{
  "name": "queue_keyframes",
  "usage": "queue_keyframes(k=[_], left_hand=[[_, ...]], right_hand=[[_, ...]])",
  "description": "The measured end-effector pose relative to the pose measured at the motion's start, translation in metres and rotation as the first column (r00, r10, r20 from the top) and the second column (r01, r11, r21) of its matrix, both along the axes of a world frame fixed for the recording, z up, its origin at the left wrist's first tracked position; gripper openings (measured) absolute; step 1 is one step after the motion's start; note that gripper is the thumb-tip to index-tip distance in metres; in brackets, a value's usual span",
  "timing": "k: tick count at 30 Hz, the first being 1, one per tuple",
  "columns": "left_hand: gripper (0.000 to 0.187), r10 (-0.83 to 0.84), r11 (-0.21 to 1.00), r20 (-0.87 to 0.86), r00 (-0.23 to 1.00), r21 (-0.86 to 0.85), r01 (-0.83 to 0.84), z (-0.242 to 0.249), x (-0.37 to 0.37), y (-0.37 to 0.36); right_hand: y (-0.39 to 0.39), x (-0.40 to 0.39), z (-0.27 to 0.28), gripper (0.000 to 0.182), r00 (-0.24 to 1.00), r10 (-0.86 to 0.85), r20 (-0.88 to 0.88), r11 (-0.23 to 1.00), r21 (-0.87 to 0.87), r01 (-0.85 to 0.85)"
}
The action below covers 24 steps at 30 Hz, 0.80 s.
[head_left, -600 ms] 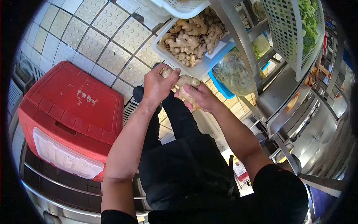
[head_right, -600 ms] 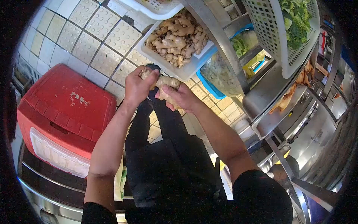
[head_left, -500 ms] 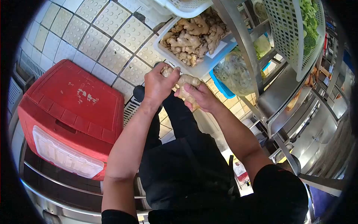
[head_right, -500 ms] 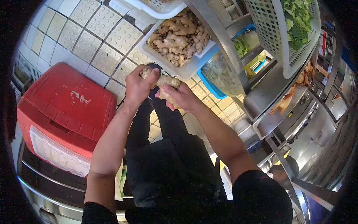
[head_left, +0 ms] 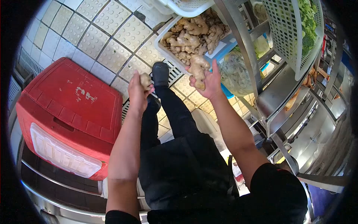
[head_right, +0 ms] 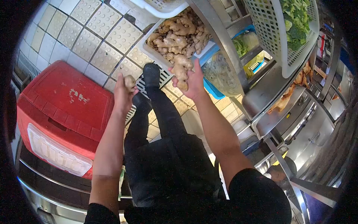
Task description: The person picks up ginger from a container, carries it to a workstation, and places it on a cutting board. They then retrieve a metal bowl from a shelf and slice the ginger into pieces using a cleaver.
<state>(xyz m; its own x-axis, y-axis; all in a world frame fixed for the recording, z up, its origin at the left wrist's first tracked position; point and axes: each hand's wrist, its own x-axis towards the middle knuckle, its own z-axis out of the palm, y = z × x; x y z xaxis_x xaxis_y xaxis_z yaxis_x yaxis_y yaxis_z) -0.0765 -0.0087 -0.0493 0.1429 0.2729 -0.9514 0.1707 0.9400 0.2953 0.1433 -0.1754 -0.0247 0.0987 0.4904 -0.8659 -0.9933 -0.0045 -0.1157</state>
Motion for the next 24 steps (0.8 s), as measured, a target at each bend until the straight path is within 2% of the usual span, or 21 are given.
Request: queue_keyframes(k=[2,3,5,7,11,13,14,17,18,19,20,21,23,24], left_hand=[[0.050,0.029,0.991,0.037,0.999,-0.130,-0.024,-0.008,-0.021,-0.005],[0.050,0.031,0.991,0.038,0.999,-0.133,-0.025,-0.010,-0.029,-0.008],[0.050,0.039,0.982,0.098,0.994,-0.189,-0.020,-0.014,-0.041,-0.012],[0.044,0.042,0.980,0.107,0.993,-0.200,-0.020,-0.011,-0.044,-0.016],[0.032,0.020,0.979,0.140,0.990,-0.205,0.009,-0.010,-0.045,-0.026],[0.030,0.001,0.973,0.164,0.986,-0.227,0.037,-0.012,-0.044,-0.025],[0.029,-0.009,0.969,0.147,0.989,-0.244,0.045,-0.015,-0.042,-0.025],[0.030,-0.014,0.965,0.122,0.992,-0.259,0.045,-0.020,-0.041,-0.025],[0.031,-0.009,0.966,0.115,0.993,-0.255,0.038,-0.022,-0.043,-0.025],[0.031,-0.009,0.966,0.113,0.994,-0.254,0.038,-0.019,-0.042,-0.022],[0.032,0.011,0.966,0.101,0.995,-0.259,0.015,-0.016,-0.042,-0.020],[0.033,0.032,0.964,0.088,0.996,-0.265,-0.007,-0.014,-0.042,-0.019],[0.034,0.023,0.966,0.095,0.995,-0.260,0.003,-0.014,-0.049,-0.020],[0.034,0.016,0.968,0.102,0.995,-0.251,0.011,-0.015,-0.051,-0.019]], right_hand=[[-0.004,0.012,-0.010,0.075,0.999,0.048,0.019,0.997,-0.063,-0.046],[-0.007,0.018,-0.018,0.075,0.995,0.093,0.032,0.989,-0.121,-0.089],[-0.018,0.027,-0.036,0.072,0.987,0.149,0.062,0.987,-0.071,-0.145],[-0.017,0.029,-0.040,0.068,0.975,0.156,0.157,0.957,-0.270,-0.110],[-0.020,0.034,-0.059,0.063,0.944,0.259,0.206,0.919,-0.355,-0.174],[-0.015,0.037,-0.068,0.059,0.853,0.361,0.376,0.819,-0.565,-0.097],[-0.012,0.042,-0.074,0.059,0.852,0.363,0.377,0.818,-0.567,-0.098],[0.001,0.065,-0.090,0.059,0.493,0.553,0.672,0.699,-0.696,0.165],[0.004,0.076,-0.099,0.059,0.494,0.553,0.671,0.699,-0.696,0.163],[0.006,0.089,-0.107,0.059,0.342,0.645,0.683,0.630,-0.729,0.267],[0.007,0.096,-0.115,0.058,0.188,0.730,0.657,0.564,-0.735,0.378],[0.012,0.101,-0.117,0.058,0.189,0.730,0.656,0.563,-0.736,0.377],[0.028,0.113,-0.109,0.054,0.108,0.952,0.285,0.203,-0.858,0.472],[0.034,0.117,-0.103,0.054,0.106,0.952,0.286,0.205,-0.856,0.474]])
